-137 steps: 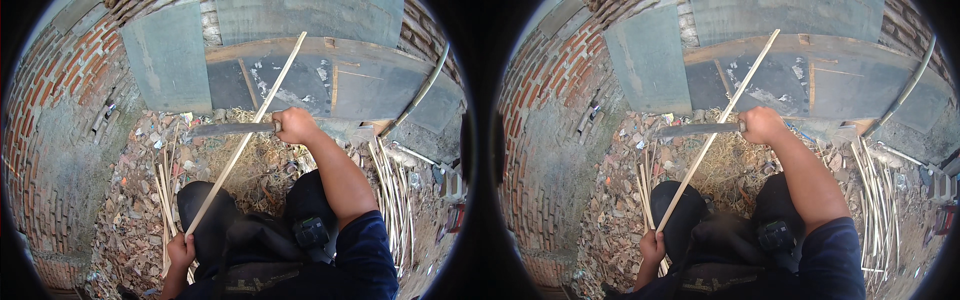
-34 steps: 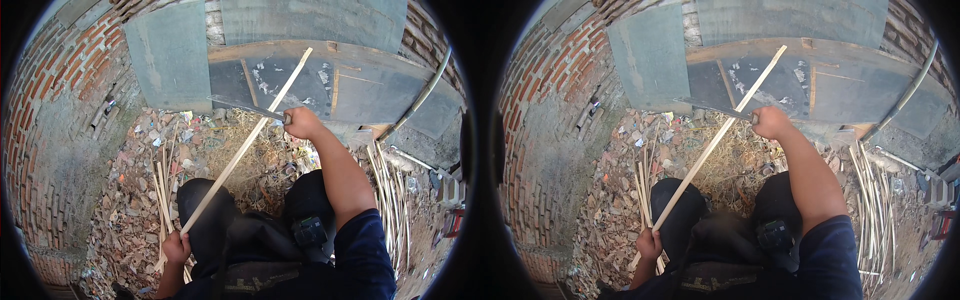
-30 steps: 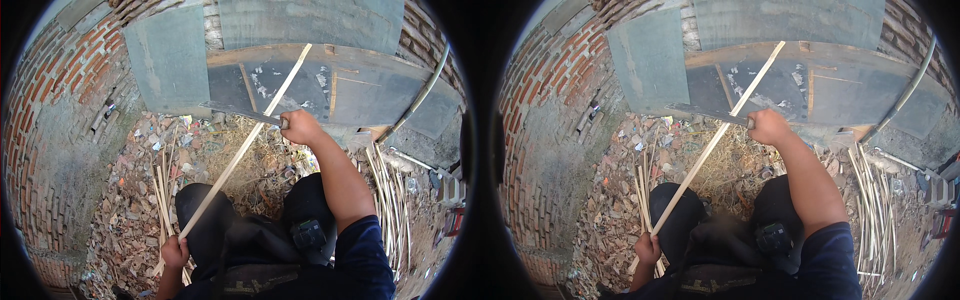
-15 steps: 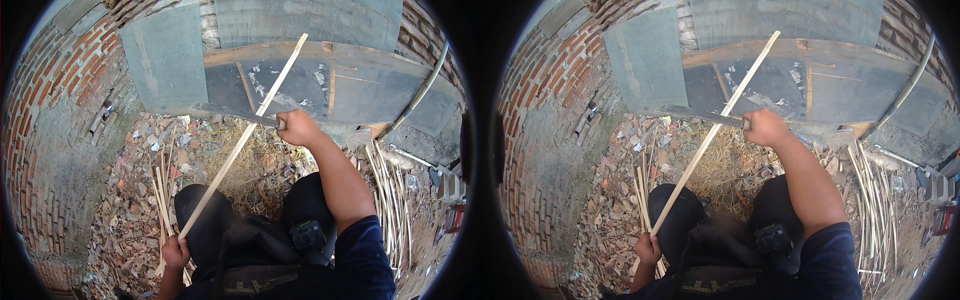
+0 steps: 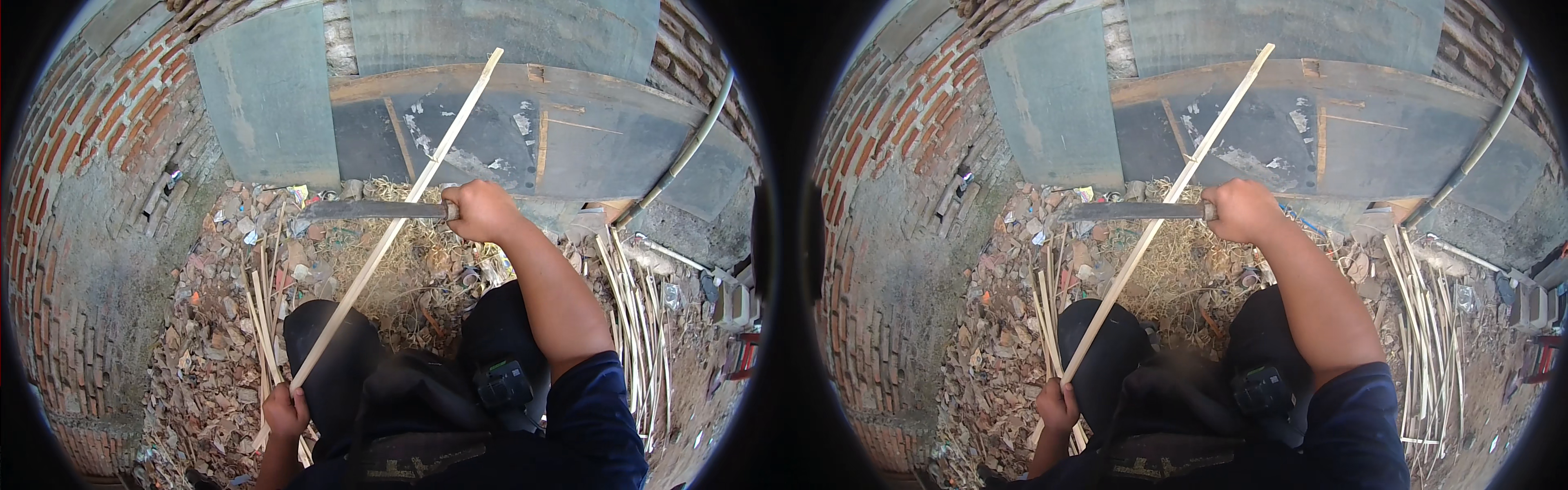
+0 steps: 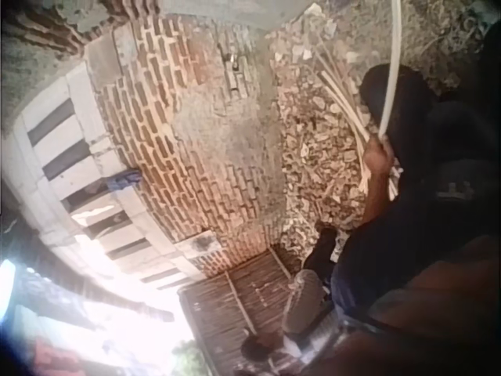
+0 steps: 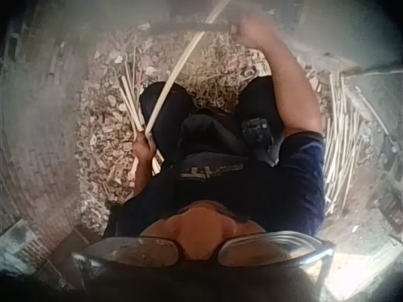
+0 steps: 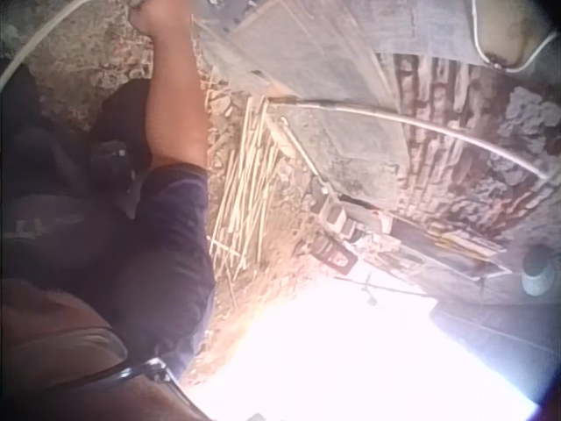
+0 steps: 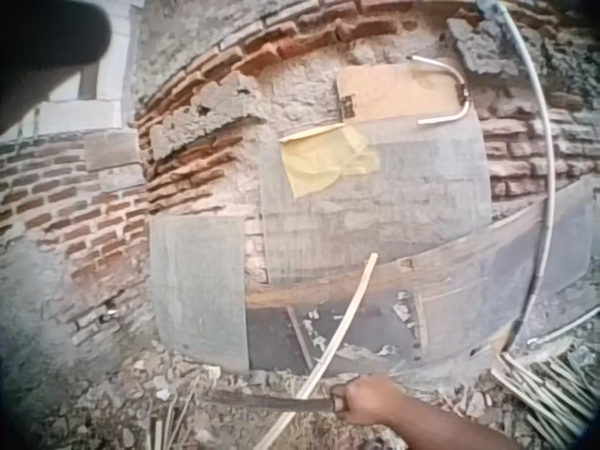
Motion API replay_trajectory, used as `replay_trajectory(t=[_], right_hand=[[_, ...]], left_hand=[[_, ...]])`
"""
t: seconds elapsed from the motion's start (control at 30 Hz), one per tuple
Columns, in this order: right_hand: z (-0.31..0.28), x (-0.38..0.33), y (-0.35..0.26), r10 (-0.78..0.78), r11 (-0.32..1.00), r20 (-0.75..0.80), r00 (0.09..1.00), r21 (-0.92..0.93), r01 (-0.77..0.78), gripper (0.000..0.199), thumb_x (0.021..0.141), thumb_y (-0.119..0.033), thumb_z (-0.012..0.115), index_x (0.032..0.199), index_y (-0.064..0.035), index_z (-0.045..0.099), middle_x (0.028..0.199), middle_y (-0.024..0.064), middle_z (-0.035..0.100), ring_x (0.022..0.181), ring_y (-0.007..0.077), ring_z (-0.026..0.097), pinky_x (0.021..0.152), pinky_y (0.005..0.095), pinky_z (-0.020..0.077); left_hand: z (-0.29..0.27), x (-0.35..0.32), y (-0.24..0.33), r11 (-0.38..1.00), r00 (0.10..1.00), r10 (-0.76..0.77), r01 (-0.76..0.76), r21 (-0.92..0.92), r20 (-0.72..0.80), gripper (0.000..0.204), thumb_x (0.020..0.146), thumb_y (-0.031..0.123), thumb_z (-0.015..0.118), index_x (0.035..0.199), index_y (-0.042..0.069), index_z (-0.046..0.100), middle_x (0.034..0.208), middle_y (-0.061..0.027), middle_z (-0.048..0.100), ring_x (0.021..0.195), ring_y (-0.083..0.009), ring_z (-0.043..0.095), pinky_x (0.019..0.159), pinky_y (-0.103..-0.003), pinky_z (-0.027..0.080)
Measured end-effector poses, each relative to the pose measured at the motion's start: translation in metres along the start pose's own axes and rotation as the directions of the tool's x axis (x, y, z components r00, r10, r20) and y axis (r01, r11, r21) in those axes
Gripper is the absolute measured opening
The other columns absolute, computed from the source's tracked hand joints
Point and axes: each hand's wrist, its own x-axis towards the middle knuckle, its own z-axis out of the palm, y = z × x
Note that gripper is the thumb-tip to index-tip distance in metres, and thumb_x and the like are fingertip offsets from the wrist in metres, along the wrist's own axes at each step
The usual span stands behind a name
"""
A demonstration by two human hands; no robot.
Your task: The person shapes a long bamboo stick by scraping and shaving along its length using a knife.
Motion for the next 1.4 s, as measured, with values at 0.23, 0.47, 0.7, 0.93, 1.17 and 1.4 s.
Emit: replay_trajectory(t=[0.23, 0.47, 0.7, 0.93, 1.17, 1.4], right_hand=[[0.013, 0.005, 0.056, 0.305, 0.933, -0.13, 0.943, 0.239, -0.269, 0.031, 0.074, -0.019, 0.068, 0.103, -0.009, 0.073, 0.09, 0.0191, 0.073, 0.091, 0.0387, 0.07, 0.084, 0.0478, 0.0565], [-0.002, -0.005, 0.021, 0.092, 0.993, -0.009, 0.996, 0.078, -0.091, 0.03, 0.073, -0.02, 0.07, 0.102, -0.0129, 0.073, 0.091, 0.018, 0.073, 0.091, 0.0388, 0.07, 0.084, 0.0483, 0.0563], [0.016, 0.002, 0.076, 0.441, 0.881, -0.221, 0.87, 0.292, -0.373, 0.034, 0.076, -0.021, 0.068, 0.107, -0.0067, 0.073, 0.092, 0.0198, 0.073, 0.093, 0.0395, 0.07, 0.084, 0.0465, 0.0563], [0.003, -0.009, 0.043, 0.161, 0.972, -0.065, 0.985, 0.184, -0.147, 0.034, 0.073, -0.021, 0.071, 0.105, -0.0112, 0.074, 0.092, 0.019, 0.073, 0.091, 0.0394, 0.07, 0.083, 0.0467, 0.0565], [0.014, -0.009, 0.042, 0.067, 0.978, -0.151, 0.986, 0.208, -0.035, 0.028, 0.074, -0.023, 0.077, 0.099, -0.0093, 0.074, 0.078, 0.0183, 0.071, 0.079, 0.0387, 0.069, 0.072, 0.0463, 0.0552], [0.009, -0.01, 0.041, 0.1, 0.968, -0.166, 0.981, 0.245, -0.058, 0.036, 0.074, -0.023, 0.077, 0.107, -0.0093, 0.074, 0.082, 0.019, 0.071, 0.082, 0.0386, 0.07, 0.076, 0.0458, 0.0554]], left_hand=[[0.001, 0.013, 0.004, 0.999, 1.0, 0.031, -0.031, 0.041, 0.003, 0.025, 0.095, 0.02, 0.06, 0.08, 0.001, 0.054, 0.065, -0.0211, 0.054, 0.058, -0.0442, 0.057, 0.053, -0.049, 0.044], [-0.001, 0.006, -0.003, 1.0, 1.0, -0.004, 0.004, -0.024, -0.023, 0.021, 0.09, 0.021, 0.065, 0.08, 0.003, 0.06, 0.063, -0.0176, 0.055, 0.055, -0.0416, 0.058, 0.052, -0.048, 0.045], [-0.011, -0.002, -0.005, 0.998, 1.0, -0.023, 0.022, -0.052, -0.012, 0.021, 0.09, 0.019, 0.066, 0.078, 0.003, 0.059, 0.061, -0.0173, 0.055, 0.054, -0.0409, 0.058, 0.051, -0.047, 0.045], [-0.013, -0.007, -0.006, 0.995, 0.999, -0.046, 0.048, -0.089, 0.021, 0.022, 0.091, 0.02, 0.067, 0.08, 0.002, 0.06, 0.061, -0.0169, 0.057, 0.053, -0.0379, 0.06, 0.051, -0.045, 0.046], [-0.036, 0.004, -0.008, 0.815, 0.815, -0.238, 0.463, -0.348, 0.528, 0.029, 0.103, 0.025, 0.061, 0.086, 0.002, 0.058, 0.068, -0.0068, 0.065, 0.057, -0.0163, 0.061, 0.054, -0.033, 0.047], [-0.048, 0.016, -0.003, 0.754, 0.725, -0.286, 0.574, -0.319, 0.626, 0.027, 0.102, 0.024, 0.064, 0.088, 0.001, 0.063, 0.066, -0.0012, 0.063, 0.057, -0.0089, 0.056, 0.053, -0.028, 0.045]])
